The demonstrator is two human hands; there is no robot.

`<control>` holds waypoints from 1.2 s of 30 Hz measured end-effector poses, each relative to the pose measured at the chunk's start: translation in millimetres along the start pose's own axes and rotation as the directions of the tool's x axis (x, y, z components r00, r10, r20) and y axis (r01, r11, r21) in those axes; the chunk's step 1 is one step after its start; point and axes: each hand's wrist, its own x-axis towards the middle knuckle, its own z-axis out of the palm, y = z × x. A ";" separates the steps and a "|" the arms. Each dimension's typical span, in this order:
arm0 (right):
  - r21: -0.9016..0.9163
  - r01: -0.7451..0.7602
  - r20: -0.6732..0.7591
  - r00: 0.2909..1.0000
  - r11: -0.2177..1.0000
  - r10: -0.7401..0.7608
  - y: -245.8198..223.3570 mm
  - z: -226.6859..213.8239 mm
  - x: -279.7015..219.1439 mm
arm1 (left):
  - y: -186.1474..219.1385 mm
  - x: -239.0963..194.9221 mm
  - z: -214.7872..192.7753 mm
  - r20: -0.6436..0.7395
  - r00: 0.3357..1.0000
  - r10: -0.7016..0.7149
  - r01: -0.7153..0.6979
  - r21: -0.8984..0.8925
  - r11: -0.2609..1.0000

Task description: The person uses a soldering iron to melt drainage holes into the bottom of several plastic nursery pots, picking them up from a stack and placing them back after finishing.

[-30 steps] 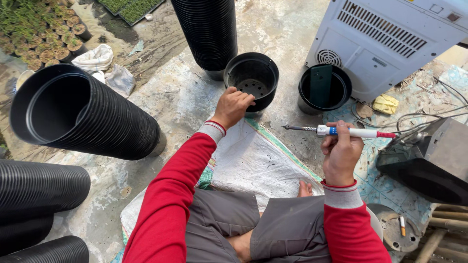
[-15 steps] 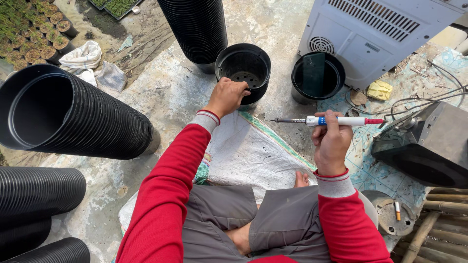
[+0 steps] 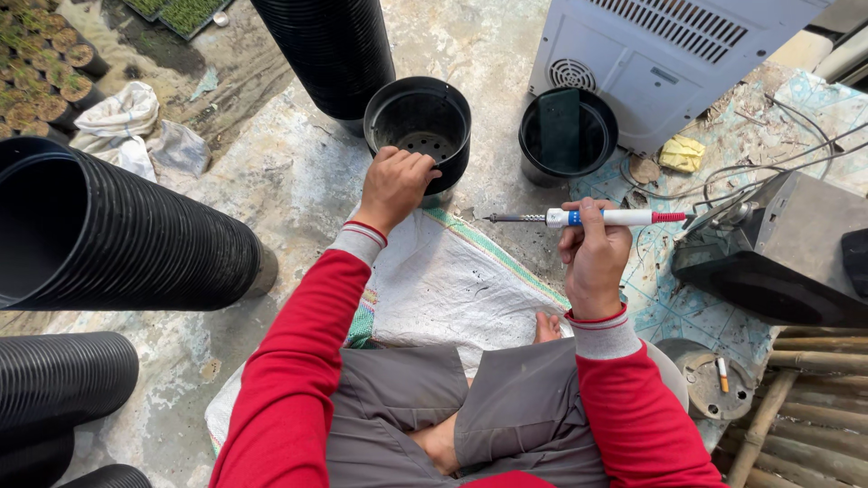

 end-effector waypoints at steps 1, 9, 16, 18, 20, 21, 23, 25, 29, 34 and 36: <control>-0.002 0.001 0.011 1.000 1.000 -0.001 0.5 1.3 1.1 | -2.2 -1.0 -1.6 0.012 1.000 -0.011 0.011 -0.026 1.000; -0.014 -0.005 0.023 1.000 1.000 0.006 -0.4 3.4 -2.9 | -4.4 -6.1 -9.7 0.098 0.993 -0.066 0.078 -0.127 0.989; -0.022 -0.005 0.030 1.000 1.000 0.006 -0.8 4.3 -3.5 | -0.2 -7.5 -12.5 0.190 0.982 0.010 0.017 -0.136 0.991; -0.017 -0.005 0.030 1.000 1.000 0.005 -0.7 4.0 -3.2 | -0.1 -7.0 -11.7 0.200 0.979 0.045 -0.019 -0.127 0.992; -0.014 -0.006 0.029 1.000 1.000 0.006 -0.8 3.9 -3.2 | -1.0 -5.5 -10.1 0.231 0.970 0.071 -0.046 -0.110 0.993; -0.014 -0.006 0.028 1.000 1.000 0.007 -0.8 4.1 -3.0 | -1.6 -4.4 -8.8 0.271 0.961 0.053 -0.025 -0.105 0.994; -0.012 -0.005 0.029 1.000 1.000 0.006 -0.6 4.4 -3.0 | -1.7 -1.7 -5.1 0.350 0.937 0.018 0.016 -0.094 0.995; -0.008 -0.002 0.033 0.999 1.000 0.002 -0.6 4.2 -3.2 | 0.0 -0.4 -1.7 0.326 0.945 -0.009 0.049 -0.115 0.992; -0.025 -0.011 0.028 1.000 1.000 0.011 0.7 3.5 -3.1 | -2.1 5.7 0.9 0.482 0.866 -0.131 0.204 -0.102 0.974; -0.038 -0.048 0.055 0.997 0.998 0.050 4.0 7.9 -4.9 | -14.4 17.8 -8.2 0.496 0.860 -0.117 0.267 -0.243 0.933; -0.015 -0.070 0.053 0.996 0.997 0.071 5.4 11.6 -2.8 | -16.3 22.6 -11.3 0.461 0.880 -0.118 0.220 -0.175 0.960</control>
